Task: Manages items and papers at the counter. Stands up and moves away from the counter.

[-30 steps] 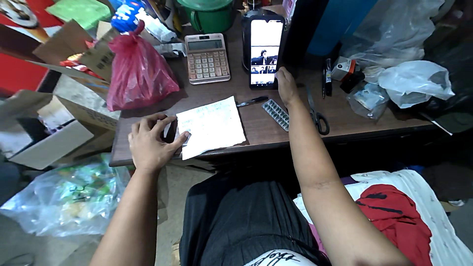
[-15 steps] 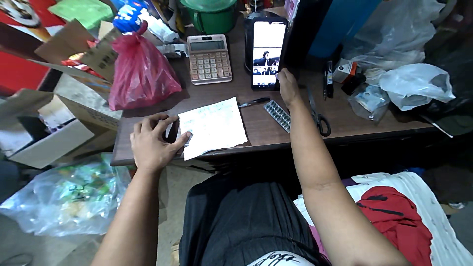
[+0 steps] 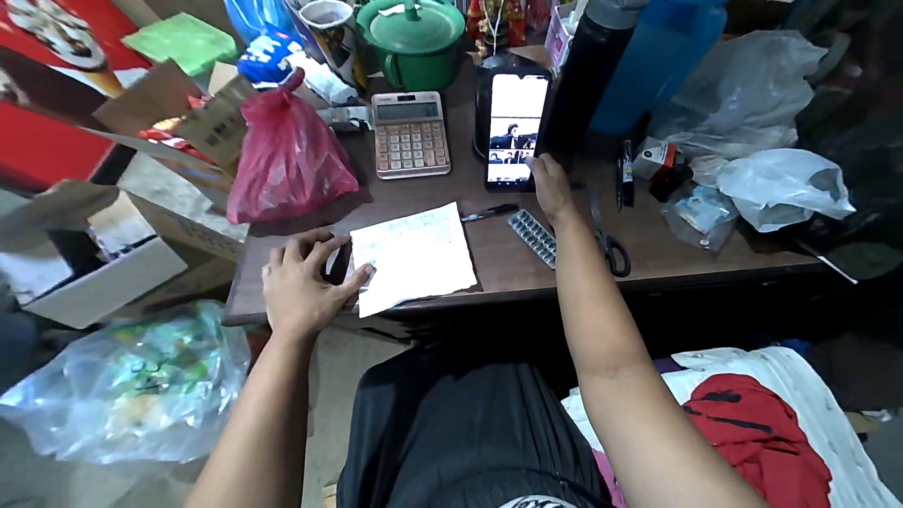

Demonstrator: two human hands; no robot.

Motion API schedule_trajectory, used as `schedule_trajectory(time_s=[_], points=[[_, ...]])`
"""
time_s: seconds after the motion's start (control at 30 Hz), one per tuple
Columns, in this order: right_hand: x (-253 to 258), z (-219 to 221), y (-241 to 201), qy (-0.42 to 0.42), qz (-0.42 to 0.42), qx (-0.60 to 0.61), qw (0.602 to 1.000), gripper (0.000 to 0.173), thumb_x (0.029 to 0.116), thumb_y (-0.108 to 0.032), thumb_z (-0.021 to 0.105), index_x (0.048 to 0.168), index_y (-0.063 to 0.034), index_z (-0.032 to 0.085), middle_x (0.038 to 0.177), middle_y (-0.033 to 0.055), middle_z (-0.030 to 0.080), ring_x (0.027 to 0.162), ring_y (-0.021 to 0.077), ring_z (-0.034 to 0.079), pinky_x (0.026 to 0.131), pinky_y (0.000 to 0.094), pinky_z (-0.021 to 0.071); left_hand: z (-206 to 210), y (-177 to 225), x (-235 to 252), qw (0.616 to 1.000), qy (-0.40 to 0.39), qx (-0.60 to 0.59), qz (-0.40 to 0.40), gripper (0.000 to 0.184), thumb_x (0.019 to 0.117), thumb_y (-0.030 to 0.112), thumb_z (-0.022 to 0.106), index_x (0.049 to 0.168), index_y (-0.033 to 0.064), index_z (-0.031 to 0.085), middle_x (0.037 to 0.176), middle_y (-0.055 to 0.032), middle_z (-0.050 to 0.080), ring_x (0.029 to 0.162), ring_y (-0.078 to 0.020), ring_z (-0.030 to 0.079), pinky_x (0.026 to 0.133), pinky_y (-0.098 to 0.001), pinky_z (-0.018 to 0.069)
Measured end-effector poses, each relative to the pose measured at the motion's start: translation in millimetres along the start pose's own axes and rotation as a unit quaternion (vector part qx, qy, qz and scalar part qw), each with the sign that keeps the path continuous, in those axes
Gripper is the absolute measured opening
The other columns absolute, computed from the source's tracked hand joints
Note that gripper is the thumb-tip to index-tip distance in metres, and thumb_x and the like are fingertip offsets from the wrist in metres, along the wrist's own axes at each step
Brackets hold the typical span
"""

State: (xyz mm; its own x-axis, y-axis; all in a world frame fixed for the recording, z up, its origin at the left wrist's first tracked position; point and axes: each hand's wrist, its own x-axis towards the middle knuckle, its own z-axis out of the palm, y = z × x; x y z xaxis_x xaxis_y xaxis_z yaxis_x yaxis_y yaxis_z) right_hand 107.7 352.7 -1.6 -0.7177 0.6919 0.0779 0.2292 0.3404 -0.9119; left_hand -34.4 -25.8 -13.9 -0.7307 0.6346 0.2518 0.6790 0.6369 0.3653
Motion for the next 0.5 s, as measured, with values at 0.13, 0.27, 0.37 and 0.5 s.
schedule_trajectory(time_s=[0.13, 0.27, 0.37, 0.5], points=[[0.3, 0.5, 0.4, -0.001, 0.001, 0.0, 1.0, 0.04, 0.1113, -0.026, 0.038, 0.117, 0.0079, 0.059, 0.108, 0.0214, 0.061, 0.102, 0.0249, 0.058, 0.093, 0.0439, 0.045, -1.2, 1.1, 0.2, 1.0, -0.003, -0.001, -0.002, 0.073, 0.0847, 0.07, 0.061, 0.135, 0.0167, 0.066, 0.147, -0.0163, 0.052, 0.135, -0.0477, 0.043, 0.1, -0.0706, 0.0337], [0.4, 1.1, 1.0, -0.001, -0.003, 0.006, 1.0, 0.036, 0.1109, -0.023, 0.038, 0.113, 0.0074, 0.058, 0.102, 0.0184, 0.06, 0.095, 0.0222, 0.056, 0.089, 0.0415, 0.0445, -1.5, 2.6, -0.1, 1.0, -0.004, 0.004, -0.006, 0.072, 0.085, 0.069, 0.061, 0.135, 0.0169, 0.066, 0.148, -0.0166, 0.052, 0.135, -0.0484, 0.043, 0.1, -0.0706, 0.0339], [2.5, 2.0, 5.2, 0.001, -0.01, 0.009, 1.0, 0.038, 0.1105, -0.027, 0.043, 0.114, 0.0067, 0.059, 0.1, 0.0185, 0.061, 0.093, 0.0224, 0.058, 0.088, 0.042, 0.0467, -0.9, 2.0, 0.1, 1.0, -0.006, 0.007, -0.01, 0.073, 0.0845, 0.07, 0.061, 0.135, 0.0178, 0.066, 0.148, -0.016, 0.051, 0.135, -0.0471, 0.043, 0.1, -0.0697, 0.0337], [2.9, 3.6, 5.5, 0.006, -0.01, 0.019, 1.0, 0.039, 0.1108, -0.03, 0.043, 0.113, 0.0058, 0.059, 0.099, 0.0176, 0.06, 0.093, 0.0217, 0.058, 0.087, 0.0412, 0.0466, -1.4, 2.3, -0.5, 1.0, -0.004, 0.006, -0.006, 0.073, 0.0851, 0.07, 0.061, 0.136, 0.0173, 0.065, 0.148, -0.0163, 0.052, 0.135, -0.047, 0.043, 0.1, -0.0699, 0.0339]])
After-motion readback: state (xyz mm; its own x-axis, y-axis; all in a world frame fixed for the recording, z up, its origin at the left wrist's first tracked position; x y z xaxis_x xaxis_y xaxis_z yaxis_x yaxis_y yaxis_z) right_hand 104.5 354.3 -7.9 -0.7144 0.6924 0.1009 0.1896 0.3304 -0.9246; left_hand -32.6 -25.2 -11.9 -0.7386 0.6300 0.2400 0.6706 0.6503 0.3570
